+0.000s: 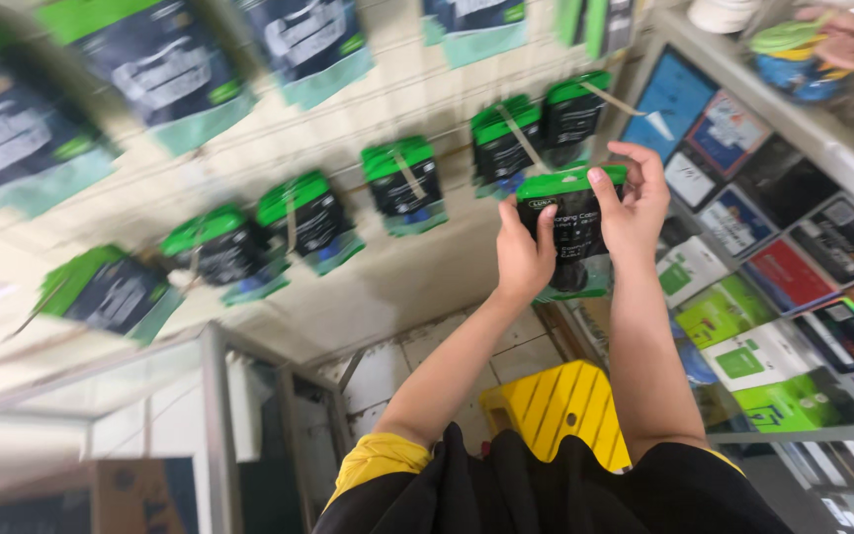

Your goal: The person takes several green packages of charging cables from a wall display and places them into a cardboard box on a glass counter.

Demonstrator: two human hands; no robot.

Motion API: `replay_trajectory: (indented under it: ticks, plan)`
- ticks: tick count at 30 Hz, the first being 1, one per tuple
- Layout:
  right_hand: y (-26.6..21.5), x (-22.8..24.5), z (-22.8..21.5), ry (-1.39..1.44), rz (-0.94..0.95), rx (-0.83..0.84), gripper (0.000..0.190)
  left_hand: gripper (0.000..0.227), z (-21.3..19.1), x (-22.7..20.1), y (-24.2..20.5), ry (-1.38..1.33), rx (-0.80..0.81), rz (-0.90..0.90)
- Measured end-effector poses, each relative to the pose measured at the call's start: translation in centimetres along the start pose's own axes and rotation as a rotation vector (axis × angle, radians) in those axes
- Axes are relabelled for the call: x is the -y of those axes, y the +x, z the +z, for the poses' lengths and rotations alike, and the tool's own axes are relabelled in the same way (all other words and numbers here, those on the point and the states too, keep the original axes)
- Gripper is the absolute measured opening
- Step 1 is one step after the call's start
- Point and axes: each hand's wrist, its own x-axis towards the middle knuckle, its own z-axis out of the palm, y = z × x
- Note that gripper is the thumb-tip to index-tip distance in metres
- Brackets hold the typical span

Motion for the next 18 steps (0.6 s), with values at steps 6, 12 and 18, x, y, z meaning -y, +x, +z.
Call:
replay_trajectory:
  ticks: [6,12,18]
  plan:
    - [-7.6,5.5,10.1,0.118,0.093,0.365,0.04,0.039,-14.1,-3.4,-2.2,0.066,-0.25,-0.012]
    - [-14.8,9.6,20.1,0.209,-0.03,0.663,0.049,0.038,-26.8,-6.8,-5.2,0.186,-0.48,0.093]
    - [-20.7,12.5,29.0,0.372,0.038,0.806,0.038,0.037,-36.6,-9.6,-9.2,0.304,-0.687,0.002]
